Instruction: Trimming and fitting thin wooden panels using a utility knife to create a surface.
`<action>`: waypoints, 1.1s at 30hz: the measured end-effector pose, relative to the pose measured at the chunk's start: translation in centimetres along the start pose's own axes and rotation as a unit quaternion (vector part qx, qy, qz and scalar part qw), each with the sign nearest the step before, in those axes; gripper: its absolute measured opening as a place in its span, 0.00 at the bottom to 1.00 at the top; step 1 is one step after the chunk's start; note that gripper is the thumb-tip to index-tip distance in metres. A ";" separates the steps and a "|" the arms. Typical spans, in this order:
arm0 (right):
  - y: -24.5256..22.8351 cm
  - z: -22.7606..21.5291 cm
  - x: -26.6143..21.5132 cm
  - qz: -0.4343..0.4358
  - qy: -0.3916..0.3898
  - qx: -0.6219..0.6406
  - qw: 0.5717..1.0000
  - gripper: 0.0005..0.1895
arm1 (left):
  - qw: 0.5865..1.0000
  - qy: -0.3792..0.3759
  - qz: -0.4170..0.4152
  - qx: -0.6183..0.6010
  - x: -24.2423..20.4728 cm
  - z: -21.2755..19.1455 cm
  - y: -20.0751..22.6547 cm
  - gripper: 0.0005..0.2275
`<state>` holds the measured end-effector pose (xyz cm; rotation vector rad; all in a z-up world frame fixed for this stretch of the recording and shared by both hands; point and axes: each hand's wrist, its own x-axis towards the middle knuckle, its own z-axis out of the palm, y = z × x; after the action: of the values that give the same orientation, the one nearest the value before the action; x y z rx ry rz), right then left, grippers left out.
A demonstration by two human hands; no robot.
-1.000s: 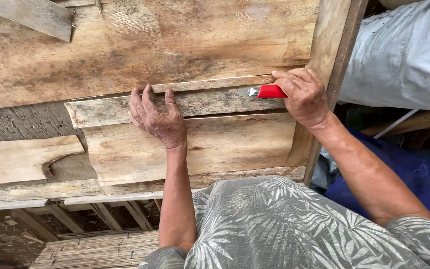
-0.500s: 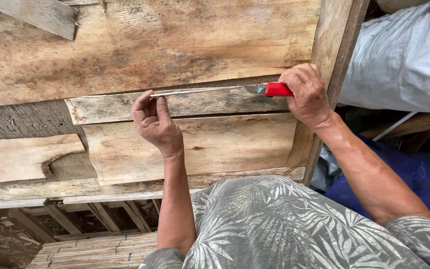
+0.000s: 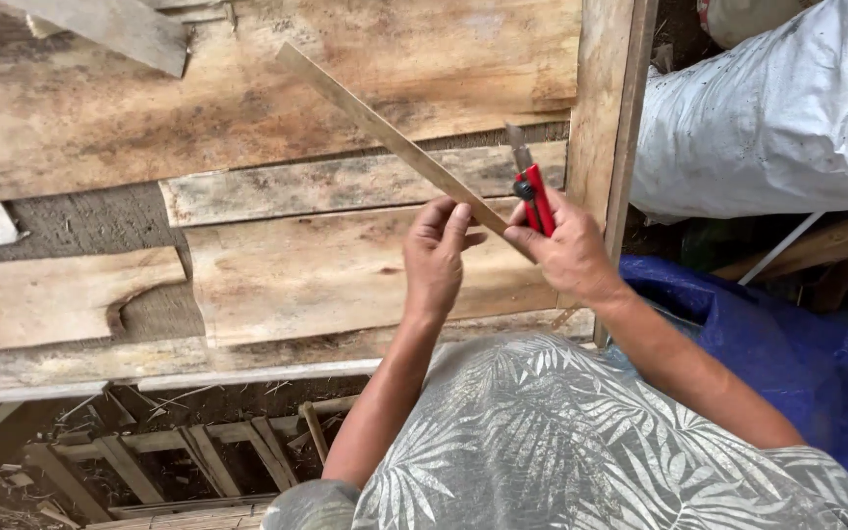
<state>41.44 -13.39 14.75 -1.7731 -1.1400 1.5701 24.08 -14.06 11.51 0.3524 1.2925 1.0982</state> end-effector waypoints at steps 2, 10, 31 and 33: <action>-0.3 1.4 -2.0 -0.002 0.017 -0.017 1.000 0.10 | 1.000 -0.017 -0.005 0.004 -0.8 0.6 -2.0 0.07; 4.4 -1.6 -7.6 -0.184 0.069 -0.074 0.978 0.18 | 0.996 0.000 -0.018 -0.090 -3.3 1.3 -1.9 0.12; 2.9 -5.7 -11.5 -0.336 0.117 -0.190 0.915 0.23 | 0.991 -0.114 -0.041 -0.054 -10.4 5.5 0.1 0.13; 2.7 -5.9 -11.5 -0.346 0.123 -0.186 0.911 0.23 | 0.990 -0.123 -0.043 -0.060 -10.5 5.7 0.2 0.13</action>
<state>48.04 -23.61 19.95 -1.4619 -1.7627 0.7212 30.29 -20.42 19.58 0.3279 1.0097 1.0193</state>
